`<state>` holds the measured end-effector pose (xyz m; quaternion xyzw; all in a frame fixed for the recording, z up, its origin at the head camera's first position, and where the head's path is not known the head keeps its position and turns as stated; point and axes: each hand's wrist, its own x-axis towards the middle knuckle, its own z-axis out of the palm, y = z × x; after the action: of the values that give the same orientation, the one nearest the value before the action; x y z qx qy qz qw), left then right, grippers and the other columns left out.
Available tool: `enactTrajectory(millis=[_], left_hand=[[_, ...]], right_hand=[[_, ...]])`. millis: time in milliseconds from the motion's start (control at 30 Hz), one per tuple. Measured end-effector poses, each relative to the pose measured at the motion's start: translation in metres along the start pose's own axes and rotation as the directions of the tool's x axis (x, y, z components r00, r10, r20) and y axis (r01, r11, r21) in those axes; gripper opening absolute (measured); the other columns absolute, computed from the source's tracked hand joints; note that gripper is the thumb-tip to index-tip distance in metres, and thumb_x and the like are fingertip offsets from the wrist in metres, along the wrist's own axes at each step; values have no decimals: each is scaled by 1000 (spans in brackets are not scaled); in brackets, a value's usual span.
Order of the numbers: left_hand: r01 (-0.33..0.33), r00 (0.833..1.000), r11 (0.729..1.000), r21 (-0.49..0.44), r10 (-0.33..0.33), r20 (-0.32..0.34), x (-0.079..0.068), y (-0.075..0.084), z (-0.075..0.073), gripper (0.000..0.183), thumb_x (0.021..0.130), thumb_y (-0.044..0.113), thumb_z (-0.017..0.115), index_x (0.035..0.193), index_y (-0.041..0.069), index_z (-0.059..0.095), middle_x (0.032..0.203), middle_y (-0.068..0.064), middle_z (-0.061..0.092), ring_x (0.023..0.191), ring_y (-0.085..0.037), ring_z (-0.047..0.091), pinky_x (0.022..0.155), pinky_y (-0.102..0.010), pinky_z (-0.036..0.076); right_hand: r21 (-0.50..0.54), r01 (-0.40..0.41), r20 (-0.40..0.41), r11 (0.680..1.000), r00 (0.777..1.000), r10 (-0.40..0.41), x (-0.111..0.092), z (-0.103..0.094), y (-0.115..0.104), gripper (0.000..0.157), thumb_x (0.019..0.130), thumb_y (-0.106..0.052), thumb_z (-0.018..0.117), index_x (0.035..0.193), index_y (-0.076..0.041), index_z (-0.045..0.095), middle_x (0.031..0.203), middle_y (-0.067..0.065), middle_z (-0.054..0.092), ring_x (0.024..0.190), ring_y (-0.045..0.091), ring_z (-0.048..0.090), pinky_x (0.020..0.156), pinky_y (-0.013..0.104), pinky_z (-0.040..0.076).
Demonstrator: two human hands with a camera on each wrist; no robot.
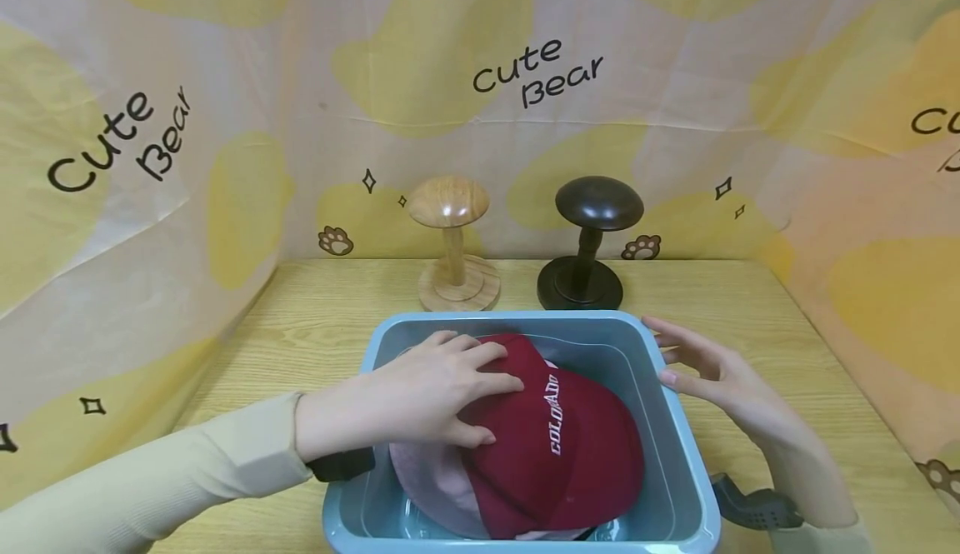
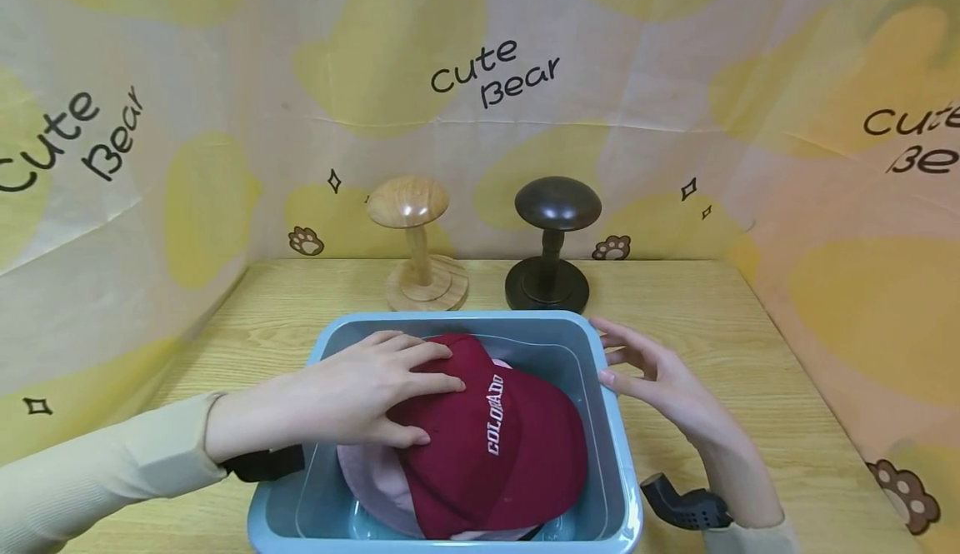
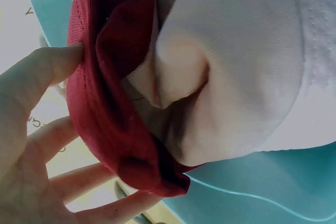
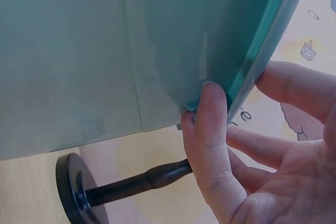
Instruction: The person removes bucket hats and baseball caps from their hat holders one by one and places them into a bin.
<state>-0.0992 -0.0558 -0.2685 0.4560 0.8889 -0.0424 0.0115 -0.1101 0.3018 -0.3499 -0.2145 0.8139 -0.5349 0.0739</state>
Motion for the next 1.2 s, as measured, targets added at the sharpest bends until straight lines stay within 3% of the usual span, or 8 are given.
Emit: enactTrajectory(millis=[433,700,967,1200], left_hand=[[-4,997,1000,-18,5,83,7,-4,4,54,80,48,72,129,30,58,126,-1,57,109,-23,58,93,-41,49],[-9,988,1000,21,5,156,12,-6,4,55,82,49,70,131,29,57,126,-1,58,116,-24,55,91,-42,49],[-17,970,993,116,-12,242,19,-2,7,54,82,51,69,132,33,55,122,1,59,118,-21,53,88,-39,49],[3,954,993,120,-39,297,22,0,13,56,81,50,71,132,36,54,124,2,60,120,-18,52,91,-38,49]], right_hand=[[17,20,3,1000,1000,-20,1,0,1,57,93,-2,54,147,-10,36,129,-14,56,105,7,59,82,26,50],[19,29,9,999,1000,-29,1,0,1,57,93,-1,53,147,-10,36,128,-11,56,105,8,59,82,26,50],[18,31,16,999,999,-31,0,0,2,57,94,-2,53,147,-10,36,128,-12,57,105,8,59,83,26,50],[20,29,13,999,999,-29,-1,-1,2,57,94,-2,53,147,-10,36,128,-11,57,105,8,59,82,26,49]])
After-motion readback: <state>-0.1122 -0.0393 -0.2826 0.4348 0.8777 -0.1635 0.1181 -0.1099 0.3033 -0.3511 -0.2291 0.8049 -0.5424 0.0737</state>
